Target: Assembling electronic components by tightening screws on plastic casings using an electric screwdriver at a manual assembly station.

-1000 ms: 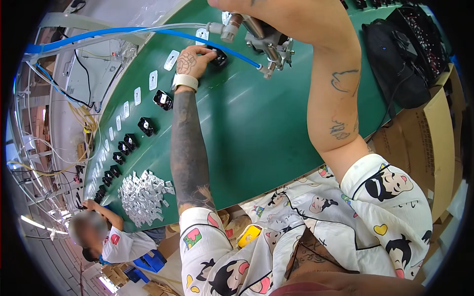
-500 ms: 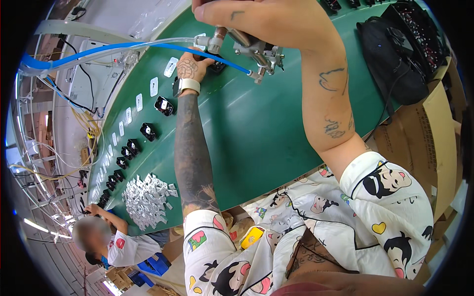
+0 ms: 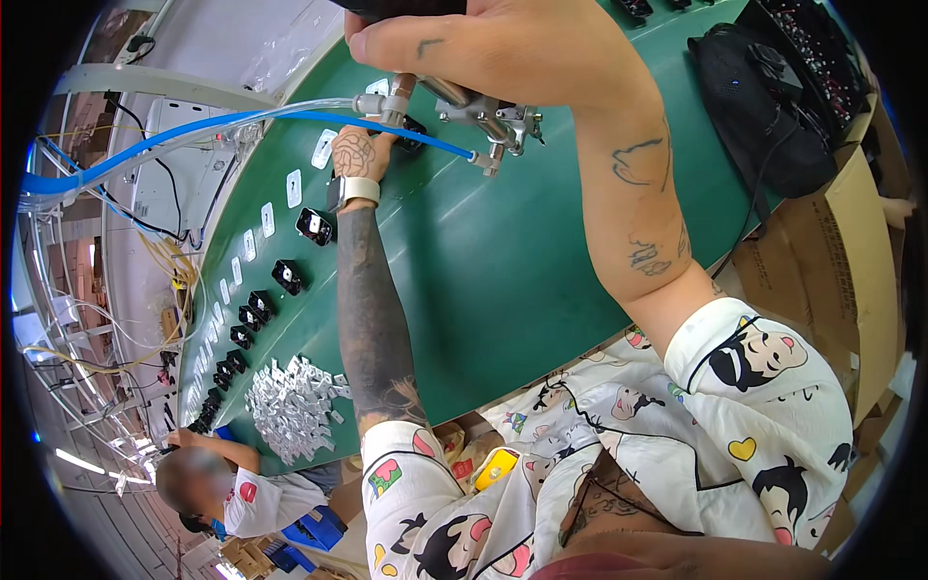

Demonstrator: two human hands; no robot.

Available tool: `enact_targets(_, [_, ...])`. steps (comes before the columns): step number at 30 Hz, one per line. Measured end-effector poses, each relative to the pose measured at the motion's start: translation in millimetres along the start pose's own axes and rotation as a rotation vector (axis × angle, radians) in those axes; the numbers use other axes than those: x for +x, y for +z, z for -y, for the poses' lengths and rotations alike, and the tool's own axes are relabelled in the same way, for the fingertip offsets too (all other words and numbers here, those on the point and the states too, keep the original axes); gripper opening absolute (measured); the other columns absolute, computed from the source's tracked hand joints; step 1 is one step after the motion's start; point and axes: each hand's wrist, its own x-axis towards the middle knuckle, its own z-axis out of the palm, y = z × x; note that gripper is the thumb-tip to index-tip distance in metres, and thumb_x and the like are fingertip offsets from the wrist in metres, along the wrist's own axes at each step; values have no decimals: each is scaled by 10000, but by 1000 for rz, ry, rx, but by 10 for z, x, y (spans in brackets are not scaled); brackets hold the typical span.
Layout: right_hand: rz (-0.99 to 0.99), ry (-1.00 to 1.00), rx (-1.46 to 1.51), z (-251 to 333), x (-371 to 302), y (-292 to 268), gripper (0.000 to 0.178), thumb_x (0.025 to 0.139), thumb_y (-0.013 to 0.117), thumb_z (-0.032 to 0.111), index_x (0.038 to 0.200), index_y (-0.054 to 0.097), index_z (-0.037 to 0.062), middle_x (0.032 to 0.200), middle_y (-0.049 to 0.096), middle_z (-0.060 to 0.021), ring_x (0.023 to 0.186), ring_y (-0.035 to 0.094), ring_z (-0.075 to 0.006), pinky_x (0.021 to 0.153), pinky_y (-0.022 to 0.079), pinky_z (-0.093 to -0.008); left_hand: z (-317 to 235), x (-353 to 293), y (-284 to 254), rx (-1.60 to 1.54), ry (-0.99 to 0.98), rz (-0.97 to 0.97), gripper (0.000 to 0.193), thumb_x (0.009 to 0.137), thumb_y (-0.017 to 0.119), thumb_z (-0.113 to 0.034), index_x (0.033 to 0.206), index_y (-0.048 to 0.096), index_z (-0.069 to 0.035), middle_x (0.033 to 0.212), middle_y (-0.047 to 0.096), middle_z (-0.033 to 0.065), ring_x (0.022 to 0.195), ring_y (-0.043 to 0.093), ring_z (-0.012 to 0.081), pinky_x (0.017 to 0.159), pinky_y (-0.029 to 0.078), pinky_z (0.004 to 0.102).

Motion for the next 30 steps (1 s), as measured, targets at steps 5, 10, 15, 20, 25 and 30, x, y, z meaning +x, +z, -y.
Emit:
enact_targets(5, [11, 43, 141, -129, -5, -52, 539, 869, 653, 66, 1380, 519, -37, 844, 557, -2, 713, 509, -71, 636, 446, -250, -189, 132, 99, -2, -66, 63, 449, 691, 868, -363, 961, 772, -17, 1023, 745, 210, 895, 717, 360, 791, 556, 424])
enact_targets(10, [-138, -124, -294, -52, 230, 317, 469, 795, 759, 207, 1204, 624, 22, 908, 729, -116, 747, 719, -178, 650, 583, -334, 804, 130, -111, 222, 394, -37, 145, 788, 749, -319, 875, 800, -215, 972, 762, 84, 947, 703, 317, 847, 531, 412])
enact_targets(15, [-238, -141, -315, -218, -49, 101, 501, 776, 695, 208, 1225, 604, 8, 881, 734, -200, 827, 725, -376, 804, 580, -437, -50, -600, -60, -96, 262, -316, 541, 886, 798, -272, 1274, 612, 57, 1201, 667, 222, 1094, 636, 378, 986, 496, 451])
enact_targets(20, [-398, -288, -436, 106, -153, 17, 522, 785, 704, 215, 1248, 613, -9, 1072, 711, -204, 1012, 689, -377, 925, 543, -432, -288, -2018, -542, -71, 119, -358, 417, 931, 729, -142, 1285, 591, 30, 1310, 596, 181, 1172, 589, 328, 990, 472, 435])
enact_targets(25, [-406, 49, -1102, 265, -497, -928, 379, 861, 673, 227, 1186, 696, 33, 1108, 734, -173, 1005, 713, -338, 921, 557, -393, -218, -3001, -576, -54, -84, -204, 407, 941, 712, -186, 1255, 595, 47, 1335, 566, 195, 1215, 567, 369, 1002, 481, 474])
enact_targets(30, [-699, 897, -1844, 809, -1901, -2840, 326, 840, 583, 242, 1069, 764, 98, 1034, 734, -212, 1016, 705, -398, 906, 574, -468, -179, -3234, -497, -114, -137, -194, 402, 961, 690, -226, 1249, 599, 40, 1335, 564, 200, 1217, 567, 370, 1005, 483, 481])
